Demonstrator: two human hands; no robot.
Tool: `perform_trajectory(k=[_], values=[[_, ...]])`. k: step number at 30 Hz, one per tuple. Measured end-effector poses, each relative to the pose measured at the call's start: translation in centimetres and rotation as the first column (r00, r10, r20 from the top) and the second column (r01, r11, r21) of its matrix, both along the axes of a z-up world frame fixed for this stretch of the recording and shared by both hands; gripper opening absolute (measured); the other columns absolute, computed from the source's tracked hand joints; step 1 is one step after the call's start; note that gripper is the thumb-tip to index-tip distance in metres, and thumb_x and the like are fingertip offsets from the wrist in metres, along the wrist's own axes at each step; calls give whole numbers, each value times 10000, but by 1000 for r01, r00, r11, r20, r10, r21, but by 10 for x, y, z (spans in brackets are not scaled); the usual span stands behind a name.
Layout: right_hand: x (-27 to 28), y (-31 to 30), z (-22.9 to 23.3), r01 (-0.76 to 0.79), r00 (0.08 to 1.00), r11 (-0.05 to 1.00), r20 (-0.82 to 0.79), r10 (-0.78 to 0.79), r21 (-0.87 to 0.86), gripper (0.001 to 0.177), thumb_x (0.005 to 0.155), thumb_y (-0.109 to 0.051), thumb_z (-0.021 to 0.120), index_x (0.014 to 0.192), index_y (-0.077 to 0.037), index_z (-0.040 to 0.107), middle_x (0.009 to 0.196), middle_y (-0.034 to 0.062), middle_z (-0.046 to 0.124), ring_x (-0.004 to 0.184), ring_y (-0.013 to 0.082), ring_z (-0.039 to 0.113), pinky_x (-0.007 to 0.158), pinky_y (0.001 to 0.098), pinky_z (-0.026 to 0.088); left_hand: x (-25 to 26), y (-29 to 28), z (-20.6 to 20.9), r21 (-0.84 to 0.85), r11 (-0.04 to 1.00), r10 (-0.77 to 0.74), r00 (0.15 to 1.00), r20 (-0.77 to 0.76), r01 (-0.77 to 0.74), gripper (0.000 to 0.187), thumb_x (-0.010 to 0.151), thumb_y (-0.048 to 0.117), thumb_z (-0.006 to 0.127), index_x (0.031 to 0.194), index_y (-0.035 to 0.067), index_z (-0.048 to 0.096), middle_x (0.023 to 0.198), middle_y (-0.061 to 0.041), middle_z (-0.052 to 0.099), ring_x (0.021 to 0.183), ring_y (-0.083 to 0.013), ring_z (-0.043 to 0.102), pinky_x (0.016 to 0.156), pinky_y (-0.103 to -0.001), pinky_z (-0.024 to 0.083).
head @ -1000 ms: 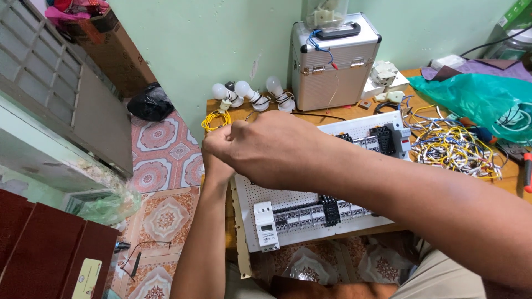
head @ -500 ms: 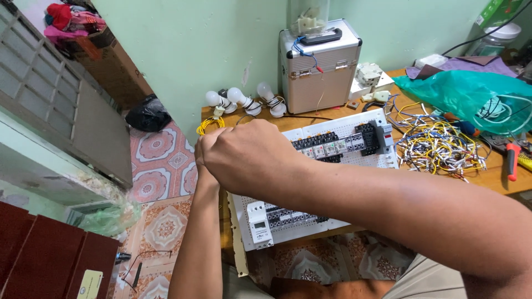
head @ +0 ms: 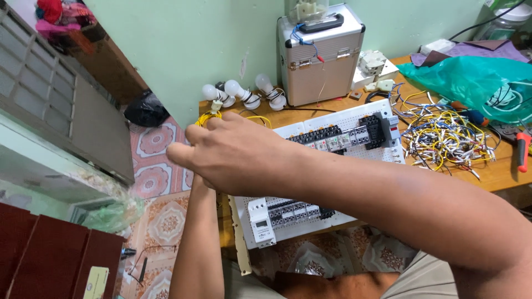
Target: The person sits on the floor and works on a white electrical distribution board mounted on a wooden frame. They use a screwdriver to tighten terminals and connect yellow wires to various components, including circuit breakers and a relay, while handling loose wires and light bulbs nearby.
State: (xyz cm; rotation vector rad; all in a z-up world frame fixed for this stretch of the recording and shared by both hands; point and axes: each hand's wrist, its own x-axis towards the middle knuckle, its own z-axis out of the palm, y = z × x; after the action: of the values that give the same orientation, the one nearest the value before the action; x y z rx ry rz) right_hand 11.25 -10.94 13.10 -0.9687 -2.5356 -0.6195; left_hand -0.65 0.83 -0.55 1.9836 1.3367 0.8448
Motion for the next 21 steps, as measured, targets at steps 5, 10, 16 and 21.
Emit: perform_trajectory(k=[5,10,16,21], values=[[12,2,11,75,997,984,13,-73,-163,236,948,-52,488,805,-90,671,687,143,679,553,349,727,437,439,554,-9,4,-6,-6,1000,19,1000,6,-19,263,858,230,666,1082,328,762,1006,21,764,1087,-316,674,993,-497,491],[9,-2,-6,176,984,977,52,-171,-120,172,831,-65,535,726,-67,672,575,139,620,500,376,703,377,479,527,-11,19,-24,-13,1000,22,999,24,-22,258,870,220,669,1084,310,782,987,13,774,1072,-319,694,1006,-487,495],[1,-11,-3,340,940,926,99,-327,-167,166,881,-66,535,851,-75,698,633,77,676,494,342,648,344,476,411,4,-2,4,-115,983,146,989,-4,-145,289,865,248,520,965,247,791,871,49,783,803,-166,650,670,-346,465],[13,-11,-3,196,964,977,200,-177,-82,137,848,-72,519,907,-12,627,583,119,658,381,361,618,319,462,370,6,-8,4,-78,993,102,985,141,-92,179,681,216,694,838,229,780,720,114,727,730,-22,654,677,-218,464]])
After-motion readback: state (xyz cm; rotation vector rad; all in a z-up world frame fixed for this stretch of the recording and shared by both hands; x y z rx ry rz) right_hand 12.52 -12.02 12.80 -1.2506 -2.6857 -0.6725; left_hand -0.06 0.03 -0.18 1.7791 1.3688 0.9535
